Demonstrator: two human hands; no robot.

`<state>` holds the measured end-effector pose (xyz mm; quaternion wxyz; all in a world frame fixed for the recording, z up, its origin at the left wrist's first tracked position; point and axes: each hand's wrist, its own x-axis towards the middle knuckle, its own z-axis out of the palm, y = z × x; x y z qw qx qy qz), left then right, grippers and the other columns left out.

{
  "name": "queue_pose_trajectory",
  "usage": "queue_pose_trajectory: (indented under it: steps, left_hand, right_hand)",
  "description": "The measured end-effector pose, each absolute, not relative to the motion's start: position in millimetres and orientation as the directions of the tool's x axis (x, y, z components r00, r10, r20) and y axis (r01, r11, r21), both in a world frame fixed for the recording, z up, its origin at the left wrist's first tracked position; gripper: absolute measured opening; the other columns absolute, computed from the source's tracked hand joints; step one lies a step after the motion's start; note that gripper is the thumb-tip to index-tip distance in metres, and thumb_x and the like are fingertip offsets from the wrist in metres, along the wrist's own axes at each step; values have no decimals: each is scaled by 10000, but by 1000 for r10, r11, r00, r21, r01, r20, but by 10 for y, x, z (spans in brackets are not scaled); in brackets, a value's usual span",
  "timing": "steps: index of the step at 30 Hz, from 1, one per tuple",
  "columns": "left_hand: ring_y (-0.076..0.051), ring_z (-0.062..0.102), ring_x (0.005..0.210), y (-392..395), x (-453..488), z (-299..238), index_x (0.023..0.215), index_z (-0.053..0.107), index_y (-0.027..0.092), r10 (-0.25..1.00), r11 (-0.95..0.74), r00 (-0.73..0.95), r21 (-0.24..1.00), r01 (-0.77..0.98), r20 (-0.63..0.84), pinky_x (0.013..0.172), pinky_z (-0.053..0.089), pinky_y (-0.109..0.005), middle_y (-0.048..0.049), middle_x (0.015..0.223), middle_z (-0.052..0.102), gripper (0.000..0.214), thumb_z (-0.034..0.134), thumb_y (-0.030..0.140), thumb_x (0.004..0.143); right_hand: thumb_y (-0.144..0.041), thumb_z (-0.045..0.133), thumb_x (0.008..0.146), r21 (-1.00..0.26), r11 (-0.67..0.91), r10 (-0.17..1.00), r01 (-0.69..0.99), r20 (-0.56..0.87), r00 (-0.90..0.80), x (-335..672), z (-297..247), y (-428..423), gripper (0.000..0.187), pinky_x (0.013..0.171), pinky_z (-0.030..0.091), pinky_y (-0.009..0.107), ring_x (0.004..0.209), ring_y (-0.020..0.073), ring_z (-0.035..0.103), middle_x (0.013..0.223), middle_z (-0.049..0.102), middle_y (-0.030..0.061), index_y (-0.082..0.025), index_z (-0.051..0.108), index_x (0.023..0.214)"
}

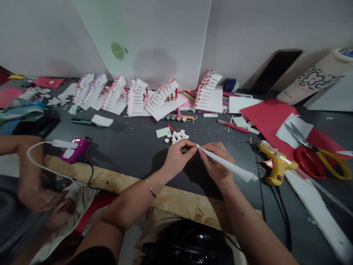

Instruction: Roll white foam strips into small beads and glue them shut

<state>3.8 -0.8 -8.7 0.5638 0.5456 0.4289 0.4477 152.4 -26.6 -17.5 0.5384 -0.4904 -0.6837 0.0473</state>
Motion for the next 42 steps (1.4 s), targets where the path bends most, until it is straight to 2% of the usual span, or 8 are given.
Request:
queue_pose_trajectory:
  steps: [4, 8, 14, 18, 23, 29, 34, 42]
  left_hand:
    - [-96, 571, 594, 2, 36, -94, 810, 678, 154, 977, -40, 209, 999, -17, 43, 544, 520, -216, -9, 731, 646, 147, 674, 297, 778]
    - [-106, 599, 639, -4, 42, -124, 800, 693, 164, 981, -120, 161, 989, 86, 105, 582, 516, -215, -20, 750, 679, 111, 653, 267, 801]
    - [-121, 627, 694, -40, 58, -109, 865, 723, 175, 974, -161, 178, 980, 118, 139, 599, 532, -219, -43, 825, 707, 137, 633, 273, 831]
    - [-105, 582, 632, -5, 46, -84, 842, 701, 163, 972, -58, 227, 998, -10, 58, 529, 538, -213, -21, 782, 657, 156, 668, 310, 800]
    - [-108, 573, 653, 86, 12, -60, 774, 657, 149, 928, 161, 363, 972, -171, -90, 501, 530, -199, 3, 715, 606, 271, 787, 372, 692]
    - [-107, 603, 662, 136, -19, -50, 783, 635, 148, 845, 350, 494, 910, -220, -206, 518, 535, -194, 14, 700, 622, 384, 871, 382, 590]
    - [-113, 606, 671, 140, -1, -60, 807, 689, 137, 863, 332, 456, 925, -185, -218, 516, 529, -197, -5, 712, 642, 393, 868, 402, 578]
    - [-90, 571, 610, 139, 8, -68, 720, 658, 135, 905, 284, 382, 933, -220, -185, 486, 520, -185, 18, 649, 606, 367, 863, 403, 578]
  right_hand:
    - [-195, 664, 863, -578, 540, 710, 613, 703, 38, 1523, -173, -270, 41, 672, 517, 313, 708, 171, 640, 762, 709, 30, -230, 673, 844]
    - [-218, 656, 879, -579, 513, 731, 633, 681, 30, 1523, -191, -268, 43, 675, 527, 320, 714, 176, 650, 762, 714, 37, -225, 677, 843]
    - [-245, 646, 888, -612, 458, 748, 644, 657, 92, 1533, -203, -269, 66, 701, 534, 334, 741, 185, 665, 781, 724, 34, -237, 690, 839]
    - [-253, 639, 889, -651, 469, 767, 596, 635, 91, 1538, -185, -283, 58, 696, 533, 336, 742, 185, 658, 774, 710, 29, -241, 679, 849]
    - [-234, 650, 872, -740, 481, 803, 470, 587, 103, 1555, -171, -299, 22, 696, 521, 320, 753, 169, 639, 802, 688, 22, -237, 659, 852]
    - [-251, 660, 859, -855, 419, 873, 304, 472, 122, 1555, -224, -287, 53, 688, 509, 310, 741, 162, 625, 790, 665, 13, -237, 658, 808]
    - [-269, 661, 859, -880, 379, 893, 286, 429, 136, 1538, -254, -273, 61, 682, 510, 311, 729, 161, 629, 781, 662, 10, -240, 664, 805]
    - [-244, 650, 859, -815, 435, 844, 383, 517, 141, 1552, -199, -299, 23, 697, 506, 330, 763, 178, 631, 813, 673, 25, -235, 659, 878]
